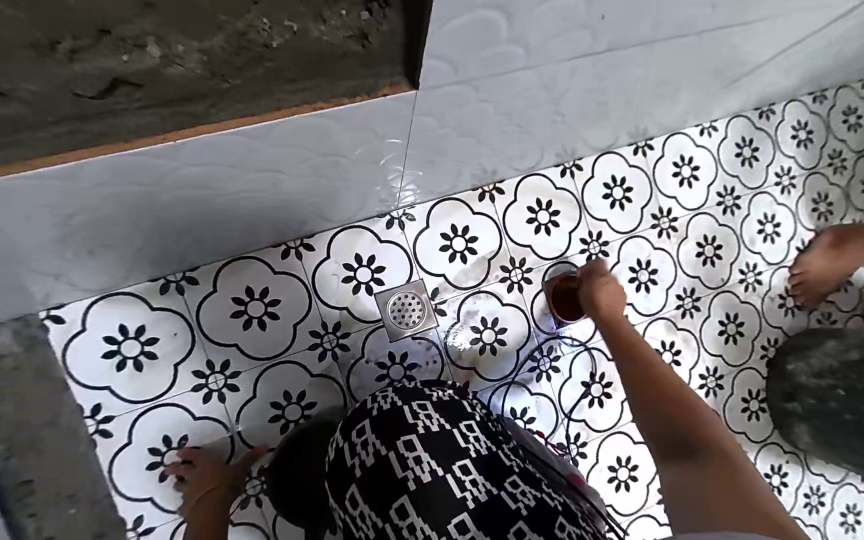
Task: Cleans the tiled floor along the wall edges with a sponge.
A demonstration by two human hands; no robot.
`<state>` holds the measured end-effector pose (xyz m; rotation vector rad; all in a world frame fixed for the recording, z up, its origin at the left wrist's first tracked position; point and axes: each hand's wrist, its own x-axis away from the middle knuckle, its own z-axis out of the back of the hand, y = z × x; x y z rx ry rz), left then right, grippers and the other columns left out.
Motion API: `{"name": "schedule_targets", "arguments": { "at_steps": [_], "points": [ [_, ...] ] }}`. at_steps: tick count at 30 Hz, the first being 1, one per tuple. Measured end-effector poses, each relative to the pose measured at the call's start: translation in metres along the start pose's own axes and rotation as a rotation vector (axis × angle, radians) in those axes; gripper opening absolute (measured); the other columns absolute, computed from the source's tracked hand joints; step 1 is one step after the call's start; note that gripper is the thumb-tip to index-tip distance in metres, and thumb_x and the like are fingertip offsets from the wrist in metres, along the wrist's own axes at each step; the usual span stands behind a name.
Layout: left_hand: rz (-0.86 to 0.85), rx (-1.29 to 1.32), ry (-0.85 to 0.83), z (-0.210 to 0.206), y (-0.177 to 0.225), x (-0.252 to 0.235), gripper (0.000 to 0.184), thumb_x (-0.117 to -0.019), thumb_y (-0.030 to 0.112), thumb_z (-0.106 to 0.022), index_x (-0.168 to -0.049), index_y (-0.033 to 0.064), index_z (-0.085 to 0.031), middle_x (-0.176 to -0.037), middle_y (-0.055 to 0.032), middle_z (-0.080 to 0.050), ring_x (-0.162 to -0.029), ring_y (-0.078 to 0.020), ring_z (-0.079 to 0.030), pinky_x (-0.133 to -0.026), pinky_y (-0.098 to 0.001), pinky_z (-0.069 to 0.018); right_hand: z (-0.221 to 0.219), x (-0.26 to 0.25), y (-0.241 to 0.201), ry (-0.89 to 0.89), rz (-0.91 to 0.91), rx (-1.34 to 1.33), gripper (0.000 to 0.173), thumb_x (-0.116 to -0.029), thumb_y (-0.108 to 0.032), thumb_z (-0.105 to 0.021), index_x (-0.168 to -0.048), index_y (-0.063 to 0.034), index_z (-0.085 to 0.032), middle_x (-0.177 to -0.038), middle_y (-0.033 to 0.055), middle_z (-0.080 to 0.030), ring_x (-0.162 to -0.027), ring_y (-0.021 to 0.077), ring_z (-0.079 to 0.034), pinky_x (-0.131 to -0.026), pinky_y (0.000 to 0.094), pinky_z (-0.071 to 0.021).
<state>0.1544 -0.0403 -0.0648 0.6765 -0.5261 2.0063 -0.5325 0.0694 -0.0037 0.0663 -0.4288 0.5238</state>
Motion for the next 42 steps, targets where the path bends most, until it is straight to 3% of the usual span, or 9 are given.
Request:
{"name": "schedule_targets", "arguments": {
  "at_steps": [4, 8, 15, 21, 26, 29, 32, 39, 42],
  "points": [
    [0.010, 0.016, -0.016, 0.004, 0.003, 0.005, 0.133, -0.0728, 0.045, -0.091, -0.161, -0.0026, -0.004, -0.163, -0.0391, -0.002, -0.144, -0.0618, -0.025, -0.105, -0.0768, -0.0338, 0.010, -0.058, 0.036, 0.238, -0.147, -0.549, 0.086, -0.0976, -0.018, -0.065, -0.160, 0.0049, -0.010, -0.149, 0.0346, -0.045, -0.134, 0.0461, -0.051, -0.111, 0.0587, -0.0433],
    [0.016, 0.001, -0.003, 0.005, 0.003, 0.006, 0.132, -0.0734, 0.047, -0.090, -0.161, -0.0021, -0.006, -0.163, -0.0381, -0.006, -0.143, -0.0596, -0.030, -0.106, -0.0723, -0.0379, -0.019, -0.087, -0.004, 0.327, -0.258, -0.552, 0.055, -0.1069, -0.031, -0.050, -0.150, 0.0026, -0.043, -0.146, 0.0283, -0.053, -0.137, 0.0408, -0.052, -0.114, 0.0558, -0.0412],
    [0.002, 0.017, 0.001, 0.004, 0.003, 0.004, 0.131, -0.0728, 0.043, -0.092, -0.161, -0.0035, -0.006, -0.162, -0.0406, -0.005, -0.142, -0.0624, -0.029, -0.106, -0.0740, -0.0370, -0.115, 0.011, -0.124, 0.300, 0.524, -0.300, 0.055, -0.1079, -0.030, -0.042, -0.154, -0.0014, -0.042, -0.165, 0.0205, -0.033, -0.154, 0.0372, -0.028, -0.124, 0.0581, -0.0254],
    [0.007, 0.025, 0.014, 0.002, 0.003, 0.005, 0.132, -0.0716, 0.043, -0.093, -0.161, -0.0025, -0.007, -0.163, -0.0395, -0.003, -0.143, -0.0616, -0.029, -0.105, -0.0737, -0.0377, -0.139, 0.109, -0.172, -0.266, 1.006, -0.317, 0.047, -0.1008, -0.001, -0.050, -0.147, -0.0030, -0.053, -0.161, 0.0134, -0.042, -0.154, 0.0288, -0.032, -0.126, 0.0492, -0.0264],
    [0.000, 0.033, 0.006, 0.002, 0.000, 0.009, 0.132, -0.0731, 0.043, -0.092, -0.162, -0.0019, -0.005, -0.163, -0.0385, -0.002, -0.143, -0.0608, -0.028, -0.106, -0.0725, -0.0373, -0.019, 0.042, -0.088, 0.029, 0.395, -0.479, 0.037, -0.1073, -0.006, -0.046, -0.140, 0.0081, -0.053, -0.135, 0.0310, -0.061, -0.124, 0.0447, -0.061, -0.107, 0.0593, -0.0445],
    [0.003, 0.022, 0.004, 0.004, 0.001, 0.006, 0.133, -0.0724, 0.044, -0.092, -0.161, -0.0024, -0.004, -0.163, -0.0386, -0.004, -0.142, -0.0604, -0.031, -0.106, -0.0715, -0.0388, 0.009, -0.059, 0.010, 0.385, -0.034, -0.527, 0.050, -0.1093, -0.023, -0.043, -0.149, 0.0059, -0.044, -0.142, 0.0312, -0.056, -0.132, 0.0420, -0.056, -0.113, 0.0538, -0.0424],
    [0.008, 0.019, 0.012, 0.003, 0.001, 0.004, 0.135, -0.0707, 0.045, -0.093, -0.161, -0.0034, -0.006, -0.163, -0.0381, -0.005, -0.142, -0.0601, -0.031, -0.105, -0.0731, -0.0385, 0.012, -0.120, 0.042, 0.391, -0.318, -0.684, 0.056, -0.1110, -0.031, -0.041, -0.156, 0.0023, -0.033, -0.154, 0.0268, -0.045, -0.144, 0.0358, -0.045, -0.119, 0.0495, -0.0359],
    [-0.008, 0.044, 0.004, 0.007, 0.007, 0.011, 0.133, -0.0705, 0.044, -0.093, -0.161, -0.0047, -0.008, -0.164, -0.0377, -0.003, -0.144, -0.0603, -0.026, -0.106, -0.0759, -0.0343, -0.038, -0.113, -0.171, 0.401, 0.026, -0.359, 0.052, -0.1080, -0.030, -0.040, -0.152, -0.0027, -0.046, -0.152, 0.0250, -0.049, -0.141, 0.0427, -0.047, -0.111, 0.0614, -0.0390],
    [-0.002, 0.063, 0.019, 0.005, 0.004, 0.009, 0.134, -0.0695, 0.044, -0.094, -0.161, -0.0042, -0.009, -0.164, -0.0374, -0.004, -0.145, -0.0604, -0.025, -0.105, -0.0767, -0.0334, -0.070, -0.062, -0.242, 0.391, 0.078, -0.355, 0.054, -0.1095, -0.027, -0.035, -0.158, -0.0040, -0.037, -0.164, 0.0197, -0.034, -0.152, 0.0391, -0.032, -0.120, 0.0601, -0.0274]
  ]
}}
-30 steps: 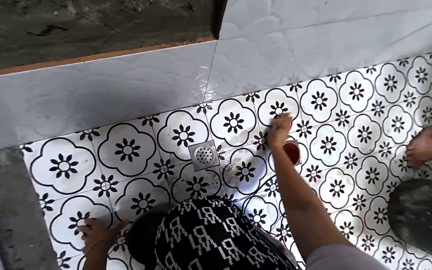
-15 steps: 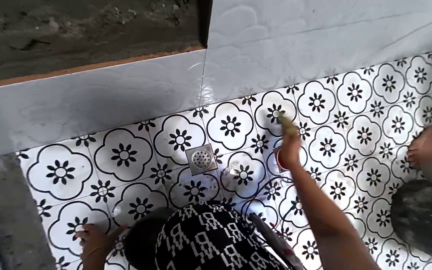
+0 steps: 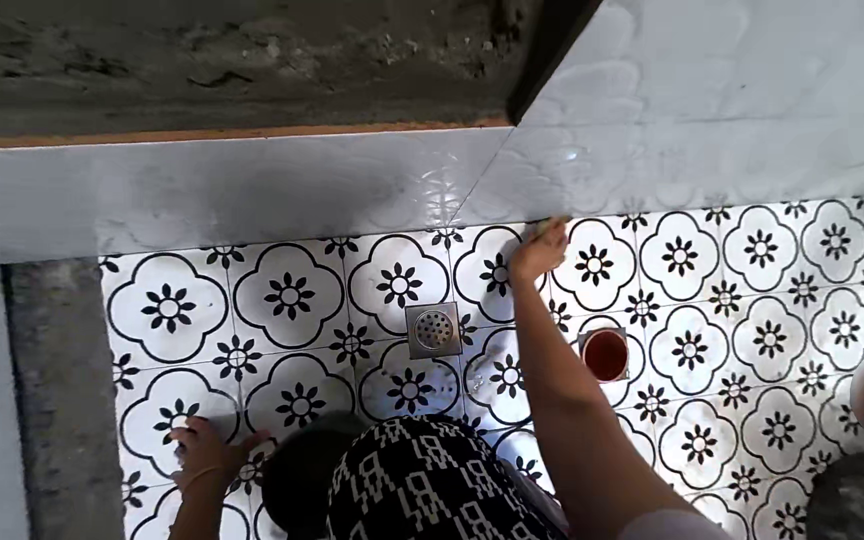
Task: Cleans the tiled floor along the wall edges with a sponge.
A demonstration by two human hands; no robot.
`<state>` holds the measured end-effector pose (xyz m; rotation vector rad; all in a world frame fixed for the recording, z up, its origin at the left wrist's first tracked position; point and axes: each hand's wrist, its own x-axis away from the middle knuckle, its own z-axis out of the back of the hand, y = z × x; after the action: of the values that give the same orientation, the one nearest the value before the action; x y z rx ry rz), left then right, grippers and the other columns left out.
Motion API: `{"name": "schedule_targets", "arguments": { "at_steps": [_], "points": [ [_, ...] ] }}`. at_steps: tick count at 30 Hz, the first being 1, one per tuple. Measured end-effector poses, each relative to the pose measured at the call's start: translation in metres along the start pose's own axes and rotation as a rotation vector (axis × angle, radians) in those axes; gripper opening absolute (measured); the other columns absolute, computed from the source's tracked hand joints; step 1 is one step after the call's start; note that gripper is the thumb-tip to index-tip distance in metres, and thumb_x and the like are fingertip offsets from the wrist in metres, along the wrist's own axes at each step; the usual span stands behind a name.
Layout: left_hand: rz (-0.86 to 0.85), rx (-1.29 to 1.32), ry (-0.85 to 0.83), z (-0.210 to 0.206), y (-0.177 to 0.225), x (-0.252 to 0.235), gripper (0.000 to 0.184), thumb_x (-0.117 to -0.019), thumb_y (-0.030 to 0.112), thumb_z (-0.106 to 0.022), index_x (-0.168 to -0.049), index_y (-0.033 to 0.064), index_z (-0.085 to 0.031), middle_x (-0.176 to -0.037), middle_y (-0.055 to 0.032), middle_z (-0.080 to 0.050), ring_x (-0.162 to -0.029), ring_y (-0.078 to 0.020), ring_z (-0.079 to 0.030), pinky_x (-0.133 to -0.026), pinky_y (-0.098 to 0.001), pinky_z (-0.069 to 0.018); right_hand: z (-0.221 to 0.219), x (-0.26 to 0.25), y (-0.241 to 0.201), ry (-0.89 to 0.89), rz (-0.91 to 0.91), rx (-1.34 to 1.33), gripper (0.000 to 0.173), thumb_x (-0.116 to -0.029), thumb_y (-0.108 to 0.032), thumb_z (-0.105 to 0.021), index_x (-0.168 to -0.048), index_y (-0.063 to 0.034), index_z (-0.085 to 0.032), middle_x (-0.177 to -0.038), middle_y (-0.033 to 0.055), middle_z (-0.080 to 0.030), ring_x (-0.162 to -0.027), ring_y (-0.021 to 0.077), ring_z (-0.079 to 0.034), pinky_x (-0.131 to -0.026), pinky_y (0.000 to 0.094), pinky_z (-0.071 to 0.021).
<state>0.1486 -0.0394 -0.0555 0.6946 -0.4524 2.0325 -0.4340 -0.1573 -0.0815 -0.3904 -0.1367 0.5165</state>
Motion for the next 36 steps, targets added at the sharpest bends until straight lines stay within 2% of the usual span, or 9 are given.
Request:
{"name": "schedule_targets", "arguments": {
  "at_steps": [5, 9, 13, 15, 19, 23, 25, 29, 36],
  "points": [
    [0.028, -0.018, -0.010, 0.001, 0.002, -0.001, 0.135, -0.0685, 0.045, -0.094, -0.161, -0.0044, -0.008, -0.164, -0.0365, -0.005, -0.144, -0.0598, -0.028, -0.106, -0.0763, -0.0331, -0.027, 0.074, -0.042, -0.067, 0.183, -0.082, 0.049, -0.1079, -0.023, -0.041, -0.153, -0.0032, -0.045, -0.162, 0.0203, -0.037, -0.151, 0.0400, -0.033, -0.118, 0.0613, -0.0283],
    [0.052, -0.048, -0.041, 0.001, 0.003, -0.002, 0.137, -0.0696, 0.048, -0.092, -0.162, -0.0029, -0.005, -0.166, -0.0349, -0.002, -0.146, -0.0578, -0.025, -0.109, -0.0748, -0.0307, -0.022, 0.155, -0.062, -0.292, 0.519, -0.165, 0.051, -0.1032, -0.009, -0.050, -0.154, -0.0054, -0.044, -0.164, 0.0155, -0.036, -0.150, 0.0384, -0.034, -0.117, 0.0624, -0.0326],
    [0.031, -0.035, -0.025, 0.007, 0.003, 0.005, 0.134, -0.0706, 0.049, -0.092, -0.162, -0.0026, -0.008, -0.165, -0.0351, -0.003, -0.147, -0.0584, -0.024, -0.108, -0.0776, -0.0284, -0.008, 0.184, -0.078, -0.597, 0.801, -0.385, 0.046, -0.0931, 0.006, -0.062, -0.139, -0.0015, -0.061, -0.149, 0.0180, -0.055, -0.138, 0.0402, -0.051, -0.111, 0.0615, -0.0406],
    [0.030, -0.005, -0.014, 0.007, 0.002, 0.005, 0.135, -0.0692, 0.049, -0.092, -0.162, -0.0014, -0.008, -0.166, -0.0345, -0.003, -0.148, -0.0583, -0.022, -0.109, -0.0788, -0.0260, 0.018, 0.164, -0.069, -0.663, 0.768, -0.442, 0.035, -0.1014, 0.004, -0.049, -0.133, 0.0048, -0.063, -0.142, 0.0226, -0.060, -0.133, 0.0365, -0.057, -0.115, 0.0528, -0.0431],
    [0.038, 0.041, -0.032, 0.007, 0.005, 0.011, 0.134, -0.0705, 0.047, -0.092, -0.162, -0.0018, -0.008, -0.166, -0.0337, 0.000, -0.149, -0.0582, -0.018, -0.110, -0.0788, -0.0228, 0.080, 0.080, 0.011, -0.308, 0.459, -0.261, 0.041, -0.1083, -0.008, -0.039, -0.144, 0.0046, -0.052, -0.145, 0.0254, -0.056, -0.135, 0.0381, -0.054, -0.114, 0.0545, -0.0413],
    [0.037, 0.061, -0.029, 0.006, 0.005, 0.010, 0.133, -0.0704, 0.047, -0.092, -0.162, -0.0008, -0.009, -0.167, -0.0331, 0.000, -0.150, -0.0576, -0.015, -0.112, -0.0782, -0.0192, 0.071, 0.008, 0.063, -0.124, 0.028, 0.061, 0.054, -0.1112, -0.026, -0.038, -0.156, 0.0040, -0.034, -0.154, 0.0317, -0.043, -0.144, 0.0441, -0.043, -0.119, 0.0554, -0.0332],
    [0.042, 0.064, -0.044, 0.007, 0.005, 0.009, 0.134, -0.0706, 0.048, -0.092, -0.162, -0.0015, -0.008, -0.167, -0.0322, 0.001, -0.151, -0.0568, -0.014, -0.113, -0.0778, -0.0188, 0.044, 0.025, 0.034, -0.123, 0.048, 0.141, 0.054, -0.1091, -0.023, -0.036, -0.155, 0.0040, -0.036, -0.160, 0.0294, -0.034, -0.150, 0.0422, -0.034, -0.123, 0.0553, -0.0261],
    [0.046, 0.091, -0.048, 0.005, 0.003, 0.008, 0.134, -0.0706, 0.047, -0.092, -0.162, -0.0019, -0.007, -0.167, -0.0328, 0.001, -0.151, -0.0576, -0.013, -0.113, -0.0781, -0.0176, -0.052, 0.115, -0.054, -0.064, 0.409, 0.071, 0.053, -0.1080, -0.021, -0.037, -0.154, 0.0048, -0.038, -0.162, 0.0290, -0.032, -0.153, 0.0463, -0.026, -0.122, 0.0641, -0.0193],
    [0.070, 0.126, -0.113, 0.013, 0.008, 0.010, 0.129, -0.0734, 0.046, -0.090, -0.162, -0.0018, -0.009, -0.167, -0.0326, 0.000, -0.152, -0.0558, -0.010, -0.115, -0.0769, -0.0134, -0.102, 0.255, -0.187, -0.200, 0.449, 0.007, 0.054, -0.1071, -0.019, -0.040, -0.155, 0.0061, -0.036, -0.164, 0.0317, -0.025, -0.154, 0.0483, -0.020, -0.125, 0.0579, -0.0167]
  ]
}}
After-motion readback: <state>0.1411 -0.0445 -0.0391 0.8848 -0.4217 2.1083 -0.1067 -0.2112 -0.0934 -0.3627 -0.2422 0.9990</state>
